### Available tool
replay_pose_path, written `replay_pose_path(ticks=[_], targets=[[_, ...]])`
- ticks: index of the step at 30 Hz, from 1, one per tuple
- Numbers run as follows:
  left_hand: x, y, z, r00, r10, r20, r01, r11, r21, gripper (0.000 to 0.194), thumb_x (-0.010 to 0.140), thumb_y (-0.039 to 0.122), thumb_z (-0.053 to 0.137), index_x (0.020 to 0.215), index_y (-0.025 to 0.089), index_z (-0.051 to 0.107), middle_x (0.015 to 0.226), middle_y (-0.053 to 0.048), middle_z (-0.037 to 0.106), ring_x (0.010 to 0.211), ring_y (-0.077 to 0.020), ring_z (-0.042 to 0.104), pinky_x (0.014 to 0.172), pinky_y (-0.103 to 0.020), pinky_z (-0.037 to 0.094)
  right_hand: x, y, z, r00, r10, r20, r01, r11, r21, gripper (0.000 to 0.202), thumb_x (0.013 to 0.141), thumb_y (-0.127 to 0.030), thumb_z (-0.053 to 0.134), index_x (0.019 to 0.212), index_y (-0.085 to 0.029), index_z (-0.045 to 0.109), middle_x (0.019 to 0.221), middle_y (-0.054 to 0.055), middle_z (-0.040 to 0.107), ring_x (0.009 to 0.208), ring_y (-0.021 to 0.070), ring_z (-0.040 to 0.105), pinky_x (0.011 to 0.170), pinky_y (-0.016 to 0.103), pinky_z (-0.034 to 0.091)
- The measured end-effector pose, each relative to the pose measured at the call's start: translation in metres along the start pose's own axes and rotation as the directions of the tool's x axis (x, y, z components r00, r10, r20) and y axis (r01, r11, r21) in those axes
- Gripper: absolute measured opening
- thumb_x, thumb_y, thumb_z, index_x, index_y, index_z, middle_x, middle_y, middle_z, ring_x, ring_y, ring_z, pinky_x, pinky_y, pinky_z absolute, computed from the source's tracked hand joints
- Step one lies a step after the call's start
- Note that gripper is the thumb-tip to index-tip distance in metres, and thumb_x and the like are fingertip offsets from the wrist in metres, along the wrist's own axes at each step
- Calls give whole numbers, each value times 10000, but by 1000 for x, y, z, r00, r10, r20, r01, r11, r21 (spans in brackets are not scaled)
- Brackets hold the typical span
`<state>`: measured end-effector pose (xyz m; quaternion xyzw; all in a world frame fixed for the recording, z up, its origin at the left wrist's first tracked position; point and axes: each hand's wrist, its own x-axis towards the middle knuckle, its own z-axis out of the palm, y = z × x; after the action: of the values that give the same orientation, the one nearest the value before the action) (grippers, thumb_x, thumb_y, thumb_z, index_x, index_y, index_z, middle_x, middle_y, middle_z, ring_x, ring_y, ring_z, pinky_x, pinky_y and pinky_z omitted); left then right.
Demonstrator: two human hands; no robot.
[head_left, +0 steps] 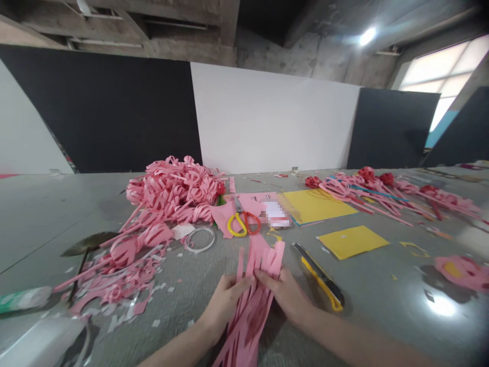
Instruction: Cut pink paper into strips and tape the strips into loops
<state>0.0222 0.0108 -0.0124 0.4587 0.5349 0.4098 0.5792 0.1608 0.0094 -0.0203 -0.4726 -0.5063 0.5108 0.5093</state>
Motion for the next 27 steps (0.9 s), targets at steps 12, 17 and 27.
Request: replay_pose_path(ticks=[12,17,27], targets=[[-1,1,3,982,111,153,-118,992,36,382,626,492,613,537,132,517,461,68,378,452,-71,298,440,-195,232,-3,0,1,998,40,-52,-38,999,34,281,680,-414,614,820,-170,610,765,30,651,762,215,597,663,301,459],[0,1,3,976,101,192,-101,995,-11,402,628,527,602,606,127,577,520,40,477,479,-87,373,464,-197,285,0,1,1,998,14,-69,-14,1000,-3,265,676,-384,625,818,-161,611,785,44,654,776,212,596,686,300,446],[-3,6,4,990,87,109,-79,994,-71,441,569,571,614,595,130,623,496,9,539,509,-144,488,519,-241,386,1,8,0,991,76,-113,-64,992,110,282,662,-415,633,725,-143,596,676,35,643,657,202,596,626,295,444]])
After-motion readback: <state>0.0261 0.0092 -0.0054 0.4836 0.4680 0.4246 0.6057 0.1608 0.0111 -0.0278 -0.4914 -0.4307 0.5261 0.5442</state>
